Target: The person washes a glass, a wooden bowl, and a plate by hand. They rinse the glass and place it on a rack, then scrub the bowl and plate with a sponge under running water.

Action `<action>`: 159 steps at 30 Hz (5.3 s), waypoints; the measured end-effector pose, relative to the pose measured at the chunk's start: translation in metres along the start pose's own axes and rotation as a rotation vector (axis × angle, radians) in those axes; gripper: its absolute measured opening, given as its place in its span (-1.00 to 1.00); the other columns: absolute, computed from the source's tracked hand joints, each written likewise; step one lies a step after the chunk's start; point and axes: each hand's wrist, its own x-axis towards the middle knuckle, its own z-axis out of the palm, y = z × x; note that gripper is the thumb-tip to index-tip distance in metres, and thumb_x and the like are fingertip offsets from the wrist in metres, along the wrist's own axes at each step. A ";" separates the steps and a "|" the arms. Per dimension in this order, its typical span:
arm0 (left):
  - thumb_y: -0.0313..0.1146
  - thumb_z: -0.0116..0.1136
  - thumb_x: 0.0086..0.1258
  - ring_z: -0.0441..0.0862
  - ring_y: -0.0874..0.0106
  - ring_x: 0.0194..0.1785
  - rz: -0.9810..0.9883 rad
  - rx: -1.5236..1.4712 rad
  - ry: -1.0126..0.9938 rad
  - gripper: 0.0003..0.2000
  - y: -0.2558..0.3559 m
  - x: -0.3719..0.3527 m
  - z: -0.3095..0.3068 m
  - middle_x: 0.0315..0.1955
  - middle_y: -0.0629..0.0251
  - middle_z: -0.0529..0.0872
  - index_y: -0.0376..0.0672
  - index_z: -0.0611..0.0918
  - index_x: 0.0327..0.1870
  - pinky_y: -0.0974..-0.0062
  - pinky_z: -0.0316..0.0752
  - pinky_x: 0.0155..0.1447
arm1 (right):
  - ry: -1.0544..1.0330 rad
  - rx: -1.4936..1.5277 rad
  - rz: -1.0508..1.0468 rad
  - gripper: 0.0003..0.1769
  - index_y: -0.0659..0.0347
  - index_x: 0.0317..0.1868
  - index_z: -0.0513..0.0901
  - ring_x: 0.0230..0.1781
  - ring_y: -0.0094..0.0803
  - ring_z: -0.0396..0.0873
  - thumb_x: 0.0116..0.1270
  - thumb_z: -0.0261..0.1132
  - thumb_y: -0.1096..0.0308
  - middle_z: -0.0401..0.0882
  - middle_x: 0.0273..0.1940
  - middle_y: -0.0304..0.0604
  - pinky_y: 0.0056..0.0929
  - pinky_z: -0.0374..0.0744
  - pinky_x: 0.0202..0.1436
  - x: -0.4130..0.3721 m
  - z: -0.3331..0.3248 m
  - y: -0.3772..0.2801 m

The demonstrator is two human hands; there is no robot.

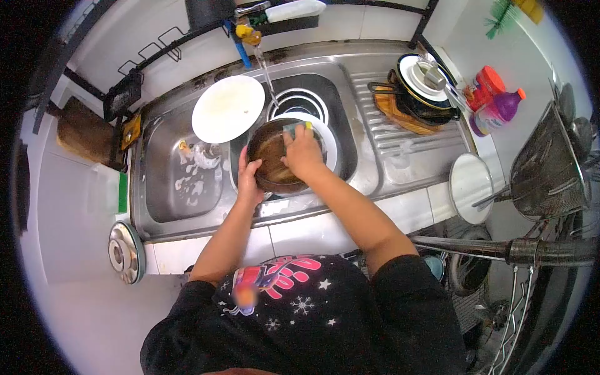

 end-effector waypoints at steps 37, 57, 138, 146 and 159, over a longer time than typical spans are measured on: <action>-0.22 0.11 0.12 0.43 0.04 0.10 0.079 0.367 -0.193 -0.57 0.027 0.000 0.027 0.07 -0.04 0.43 -0.17 0.43 0.02 0.10 0.37 0.15 | 0.096 -0.342 0.152 -0.64 -0.10 -0.10 0.68 0.24 -0.04 0.17 0.19 0.14 -0.01 0.30 0.25 -0.14 -0.06 0.31 0.12 0.035 0.006 -0.016; -0.28 0.08 0.14 0.32 0.17 0.22 -0.091 0.157 -0.200 -0.28 0.030 -0.012 0.022 0.22 0.17 0.27 -0.03 0.11 0.38 0.07 0.37 0.18 | -0.064 -0.411 -0.092 -0.65 0.10 -0.08 0.64 0.14 -0.16 0.42 0.18 0.15 0.16 0.56 0.03 -0.08 -0.17 0.39 0.12 0.005 -0.014 -0.027; -0.53 -0.02 0.10 0.27 0.31 0.26 0.240 -0.014 -0.019 -0.36 0.016 -0.002 -0.003 0.22 0.13 0.32 -0.20 0.21 0.32 0.42 0.16 0.32 | 0.217 -0.250 -0.680 -0.92 0.11 -0.44 0.58 -0.18 -0.22 0.47 0.06 0.14 0.42 0.49 -0.33 -0.15 -0.30 0.47 -0.11 0.074 -0.012 -0.015; -0.54 -0.09 0.07 0.33 0.30 0.21 0.383 0.014 0.132 -0.38 0.027 0.004 -0.016 0.20 0.12 0.33 -0.22 0.25 0.29 0.40 0.24 0.28 | -0.424 -0.025 -0.548 -0.59 0.20 -0.11 0.63 -0.08 -0.08 0.51 -0.08 0.29 0.53 0.43 -0.14 0.07 -0.28 0.50 0.04 0.022 0.001 -0.027; -0.59 -0.08 0.05 0.30 0.30 0.26 0.358 0.075 0.053 -0.37 0.025 -0.006 -0.006 0.22 0.10 0.33 -0.28 0.26 0.29 0.42 0.14 0.34 | -0.287 -0.090 -0.571 -0.75 0.14 -0.14 0.59 -0.11 -0.12 0.56 0.14 0.15 0.46 0.52 -0.12 -0.05 -0.25 0.55 -0.04 0.015 0.008 -0.024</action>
